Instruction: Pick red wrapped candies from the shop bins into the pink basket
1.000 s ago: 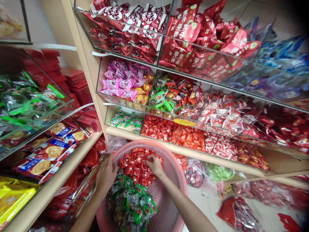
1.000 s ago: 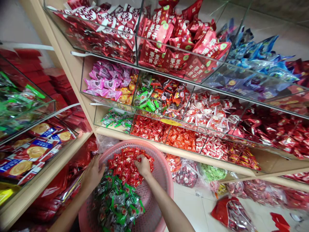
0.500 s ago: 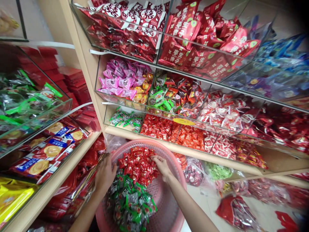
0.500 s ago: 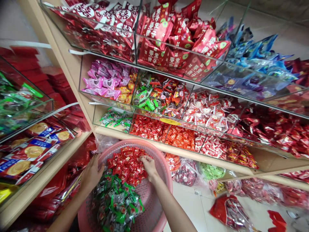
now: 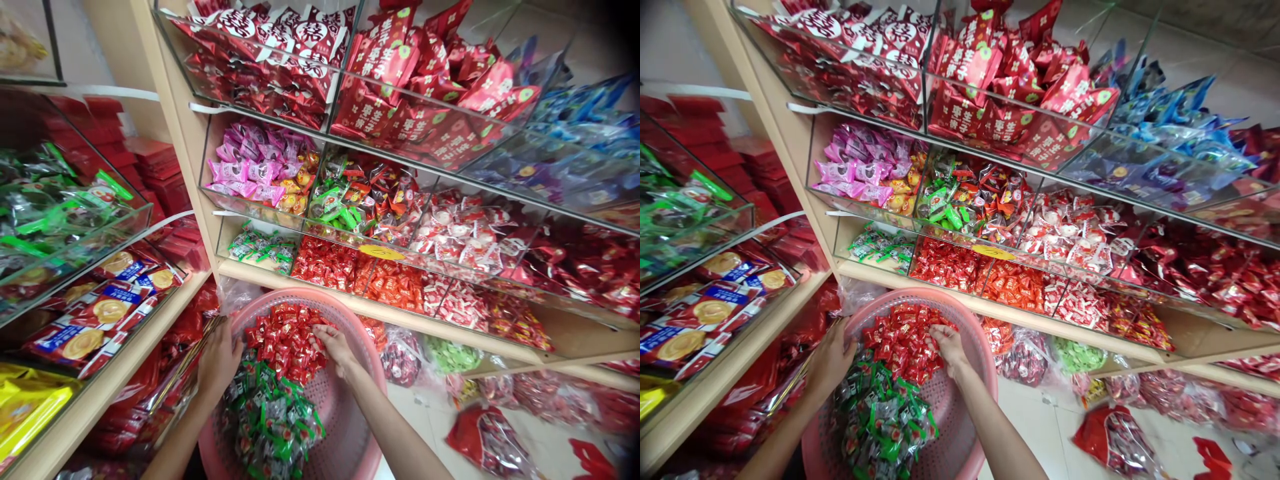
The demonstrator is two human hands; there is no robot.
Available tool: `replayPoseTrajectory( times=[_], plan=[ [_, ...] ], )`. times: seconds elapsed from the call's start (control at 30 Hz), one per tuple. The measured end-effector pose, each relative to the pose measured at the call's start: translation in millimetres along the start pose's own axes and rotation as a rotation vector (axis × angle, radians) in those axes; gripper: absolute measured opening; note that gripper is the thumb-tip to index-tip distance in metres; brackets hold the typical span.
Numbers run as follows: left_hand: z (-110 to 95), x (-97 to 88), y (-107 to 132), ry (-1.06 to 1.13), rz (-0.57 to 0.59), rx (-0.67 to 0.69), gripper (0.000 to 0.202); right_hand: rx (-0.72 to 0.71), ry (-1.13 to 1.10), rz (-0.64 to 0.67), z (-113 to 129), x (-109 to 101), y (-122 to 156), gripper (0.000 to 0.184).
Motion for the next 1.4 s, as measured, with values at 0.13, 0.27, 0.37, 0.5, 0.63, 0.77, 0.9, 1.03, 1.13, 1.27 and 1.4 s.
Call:
replayPoseTrajectory(
  times=[0.13,0.27,0.37,0.5,0.63,0.77,0.9,1.03,1.13,1.27,1.4],
  plan=[
    [0.7,1.4,0.0,-0.002,0.005,0.002,0.049,-0.007,-0.013,0.010,-3.2,5.7,-4.4,0.028],
    [2.3,3.4,-0.1,-0.012,0.008,-0.003,0.049,0.013,0.015,-0.013,-7.3,10.0,-9.0,0.028],
    [2.2,3.5,-0.2,-0.015,0.003,0.004,0.049,0.001,0.027,-0.044,-8.8,12.9,-13.0,0.028],
    [2.5,3.3,-0.2,-0.017,0.002,0.001,0.049,-0.041,0.050,-0.084,-11.4,16.9,-18.4,0.031],
    [3.2,3.6,0.1,-0.012,0.002,-0.006,0.049,-0.104,0.040,-0.127,-13.6,19.1,-21.8,0.035],
    [3.9,4.5,0.2,-0.005,0.001,-0.009,0.050,-0.140,0.043,-0.160,-15.1,16.4,-22.2,0.039],
    [3.3,3.5,0.2,-0.008,-0.015,-0.003,0.049,-0.170,0.058,-0.186,-10.1,9.4,-18.2,0.043],
    [2.6,3.4,0.0,-0.012,-0.003,-0.006,0.049,-0.162,-0.030,-0.199,-0.5,3.7,-9.2,0.035],
    [1.4,2.4,-0.3,-0.009,0.004,-0.003,0.049,-0.099,-0.168,-0.096,5.6,8.6,-1.0,0.022],
    [1.1,1.9,-0.1,-0.021,0.009,-0.006,0.049,-0.038,-0.245,0.085,14.0,18.2,12.4,0.018],
    [1.8,2.3,0.2,-0.017,-0.009,0.004,0.049,0.008,-0.198,0.140,13.6,18.2,23.3,0.023]
  ],
)
Point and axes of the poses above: each hand's wrist, its own y-axis away from the middle knuckle, its own x-axis out of the palm, z = x × y, the point moved 8 cm from there along -y, towards the middle knuckle, and after that the axes turned 2 degrees about y, right-handed, at the moved point
